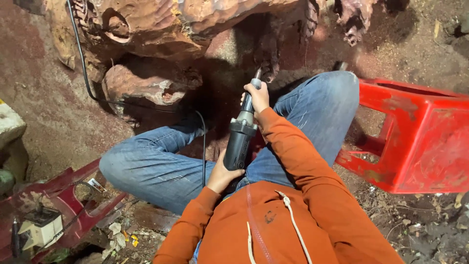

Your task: A person uses a power rotary tool to carve intricate details into a large wooden sculpture while sitting on the floor.

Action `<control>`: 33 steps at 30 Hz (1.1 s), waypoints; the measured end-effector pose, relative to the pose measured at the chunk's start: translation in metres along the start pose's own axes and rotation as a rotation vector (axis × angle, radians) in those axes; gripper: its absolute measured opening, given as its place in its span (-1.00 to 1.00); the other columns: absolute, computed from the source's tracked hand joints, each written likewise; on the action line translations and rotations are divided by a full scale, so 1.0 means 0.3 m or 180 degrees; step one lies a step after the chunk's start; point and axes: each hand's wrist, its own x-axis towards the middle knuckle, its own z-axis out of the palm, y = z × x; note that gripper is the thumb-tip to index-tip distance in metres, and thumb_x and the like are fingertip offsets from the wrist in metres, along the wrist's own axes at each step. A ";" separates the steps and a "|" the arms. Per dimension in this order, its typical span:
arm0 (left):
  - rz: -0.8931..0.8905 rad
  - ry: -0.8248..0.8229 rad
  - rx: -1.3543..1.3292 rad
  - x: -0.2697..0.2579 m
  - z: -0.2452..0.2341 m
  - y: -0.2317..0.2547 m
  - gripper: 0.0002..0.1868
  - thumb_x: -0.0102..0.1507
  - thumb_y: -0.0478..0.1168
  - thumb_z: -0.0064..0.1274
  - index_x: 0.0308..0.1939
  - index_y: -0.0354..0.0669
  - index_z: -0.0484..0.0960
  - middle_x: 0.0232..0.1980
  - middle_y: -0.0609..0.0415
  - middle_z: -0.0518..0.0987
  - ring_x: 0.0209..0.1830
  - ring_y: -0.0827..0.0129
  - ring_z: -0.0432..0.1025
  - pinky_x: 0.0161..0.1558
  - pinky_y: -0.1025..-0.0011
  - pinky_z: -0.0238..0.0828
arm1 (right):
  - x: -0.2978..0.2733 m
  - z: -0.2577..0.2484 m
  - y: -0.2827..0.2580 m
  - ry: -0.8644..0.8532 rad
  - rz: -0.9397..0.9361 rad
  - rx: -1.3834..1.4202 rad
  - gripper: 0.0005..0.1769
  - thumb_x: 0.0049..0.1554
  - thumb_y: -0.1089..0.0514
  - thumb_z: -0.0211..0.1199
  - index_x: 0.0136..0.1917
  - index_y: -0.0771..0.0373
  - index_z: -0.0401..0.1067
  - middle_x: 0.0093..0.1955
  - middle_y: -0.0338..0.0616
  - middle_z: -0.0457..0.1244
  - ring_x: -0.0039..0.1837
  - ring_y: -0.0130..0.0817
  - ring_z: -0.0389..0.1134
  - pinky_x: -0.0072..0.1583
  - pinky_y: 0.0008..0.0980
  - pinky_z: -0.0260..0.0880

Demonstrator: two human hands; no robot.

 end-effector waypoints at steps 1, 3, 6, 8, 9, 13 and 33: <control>-0.0004 0.0011 -0.0006 0.010 -0.004 0.012 0.15 -0.11 0.08 0.44 0.52 0.25 0.19 0.39 -0.19 0.40 0.37 -0.15 0.32 0.28 -0.02 0.32 | 0.006 0.011 -0.014 -0.0011 0.0005 -0.0004 -0.51 0.04 0.15 0.37 0.14 0.14 0.17 -0.34 0.04 0.30 -0.34 -0.22 0.40 -0.26 -0.18 0.61; 0.0026 -0.0009 -0.0101 0.030 -0.012 0.036 0.18 -0.11 0.08 0.45 0.54 0.24 0.15 0.41 -0.23 0.37 0.41 -0.17 0.28 0.32 -0.03 0.27 | 0.017 0.030 -0.043 0.0031 -0.0005 -0.0219 -0.48 0.05 0.14 0.35 0.19 0.14 0.17 -0.32 0.03 0.32 -0.33 -0.27 0.42 -0.26 -0.26 0.60; 0.0079 0.0033 -0.0163 0.086 0.011 0.005 0.19 -0.13 0.07 0.47 0.53 0.23 0.17 0.40 -0.22 0.38 0.41 -0.15 0.28 0.33 0.01 0.29 | 0.073 0.017 -0.037 0.0070 -0.0043 -0.0325 -0.47 0.03 0.13 0.38 0.18 0.11 0.17 -0.32 0.05 0.34 -0.34 -0.24 0.44 -0.27 -0.22 0.62; 0.0128 0.0065 -0.0196 0.102 0.025 0.002 0.17 -0.14 0.04 0.47 0.51 0.23 0.20 0.36 -0.22 0.42 0.38 -0.13 0.32 0.29 0.05 0.32 | 0.082 0.011 -0.049 0.0109 -0.0061 -0.0346 -0.47 0.03 0.14 0.38 0.18 0.11 0.18 -0.33 0.08 0.35 -0.34 -0.23 0.44 -0.28 -0.21 0.62; 0.0180 0.0098 -0.0228 0.110 0.033 0.001 0.16 -0.16 0.02 0.48 0.49 0.24 0.23 0.31 -0.22 0.46 0.34 -0.11 0.36 0.25 0.10 0.36 | 0.085 0.006 -0.054 0.0148 -0.0080 -0.0366 -0.47 0.02 0.14 0.38 0.17 0.11 0.18 -0.33 0.10 0.35 -0.35 -0.21 0.45 -0.28 -0.20 0.62; 0.0197 0.0114 -0.0200 0.134 0.043 -0.013 0.14 -0.18 -0.01 0.49 0.46 0.27 0.28 0.27 -0.19 0.50 0.31 -0.04 0.40 0.21 0.14 0.39 | 0.098 -0.005 -0.047 0.0183 -0.0079 -0.0412 -0.48 0.01 0.13 0.38 0.15 0.11 0.19 -0.33 0.10 0.36 -0.34 -0.22 0.46 -0.28 -0.20 0.62; 0.0799 0.0317 0.0049 0.251 0.046 0.011 0.17 -0.22 -0.04 0.52 0.45 0.24 0.29 0.25 -0.18 0.54 0.27 -0.09 0.42 0.20 0.04 0.36 | 0.009 0.033 -0.289 0.0428 -0.0408 -0.0612 -0.34 0.00 0.09 0.34 0.30 0.20 0.15 -0.34 0.01 0.36 -0.36 -0.25 0.45 -0.26 -0.22 0.62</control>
